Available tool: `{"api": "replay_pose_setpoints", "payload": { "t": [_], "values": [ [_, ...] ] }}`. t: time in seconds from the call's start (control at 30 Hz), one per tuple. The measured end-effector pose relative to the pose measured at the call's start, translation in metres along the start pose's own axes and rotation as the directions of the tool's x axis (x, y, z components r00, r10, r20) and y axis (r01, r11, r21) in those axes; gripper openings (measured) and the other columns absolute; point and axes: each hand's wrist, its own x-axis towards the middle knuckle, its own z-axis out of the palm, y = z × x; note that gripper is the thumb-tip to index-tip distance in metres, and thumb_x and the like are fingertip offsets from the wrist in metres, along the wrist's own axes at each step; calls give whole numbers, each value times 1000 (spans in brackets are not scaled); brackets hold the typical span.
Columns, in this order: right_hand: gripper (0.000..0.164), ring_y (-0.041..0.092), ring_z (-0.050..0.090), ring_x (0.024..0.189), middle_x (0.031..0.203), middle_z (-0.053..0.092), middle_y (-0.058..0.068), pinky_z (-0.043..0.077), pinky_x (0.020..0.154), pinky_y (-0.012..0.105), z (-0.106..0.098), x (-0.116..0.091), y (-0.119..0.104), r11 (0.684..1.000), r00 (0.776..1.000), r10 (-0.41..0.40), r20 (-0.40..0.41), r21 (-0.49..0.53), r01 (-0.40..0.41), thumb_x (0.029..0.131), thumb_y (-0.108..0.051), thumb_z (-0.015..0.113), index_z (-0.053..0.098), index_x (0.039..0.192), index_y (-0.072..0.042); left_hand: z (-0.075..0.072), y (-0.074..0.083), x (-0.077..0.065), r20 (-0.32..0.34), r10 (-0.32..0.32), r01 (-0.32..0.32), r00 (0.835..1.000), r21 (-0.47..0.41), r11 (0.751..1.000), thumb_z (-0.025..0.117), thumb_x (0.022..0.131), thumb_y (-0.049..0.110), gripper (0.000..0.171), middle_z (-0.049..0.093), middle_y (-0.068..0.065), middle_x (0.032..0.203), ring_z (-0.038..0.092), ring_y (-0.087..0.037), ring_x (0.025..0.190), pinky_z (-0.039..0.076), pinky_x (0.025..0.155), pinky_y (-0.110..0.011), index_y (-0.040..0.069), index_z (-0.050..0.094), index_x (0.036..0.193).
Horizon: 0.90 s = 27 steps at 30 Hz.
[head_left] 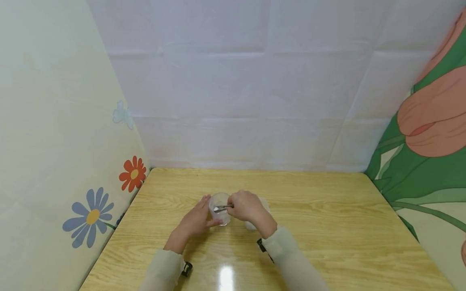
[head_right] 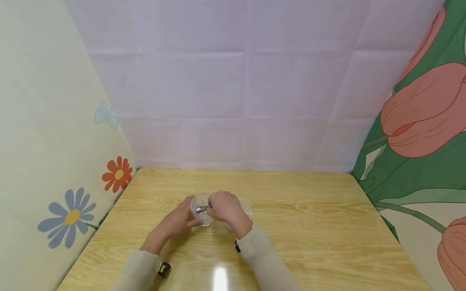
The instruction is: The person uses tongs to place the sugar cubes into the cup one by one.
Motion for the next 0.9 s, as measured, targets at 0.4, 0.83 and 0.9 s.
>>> {"api": "replay_pose_setpoints", "payload": {
  "t": [0.4, 0.83, 0.9],
  "values": [
    [12, 8, 47, 54, 70, 64, -9, 40, 49, 24, -12, -7, -1, 999, 999, 36, -11, 7, -36, 94, -21, 69, 78, 89, -14, -6, 4, -1, 10, -11, 11, 1000, -7, 1000, 67, 91, 57, 99, 24, -22, 165, 22, -37, 153, 31, 119, -54, -3, 27, 158],
    [13, 12, 65, 71, 88, 75, -1, 54, 61, 32, -32, -23, 3, 1000, 994, 19, -106, 14, -17, 95, -23, 69, 79, 98, -14, -7, 5, -1, 2, -18, 18, 1000, -10, 1000, 70, 90, 55, 100, 26, -23, 164, 25, -38, 152, 32, 119, -53, -4, 27, 157],
    [13, 14, 68, 75, 91, 76, -1, 56, 63, 34, -36, -26, 4, 999, 992, 33, -119, 11, -32, 95, -23, 70, 79, 99, -14, -7, 5, -2, 0, -20, 20, 1000, -16, 1000, 71, 90, 55, 100, 26, -23, 164, 25, -38, 152, 32, 119, -53, -5, 27, 157]
  ]
}}
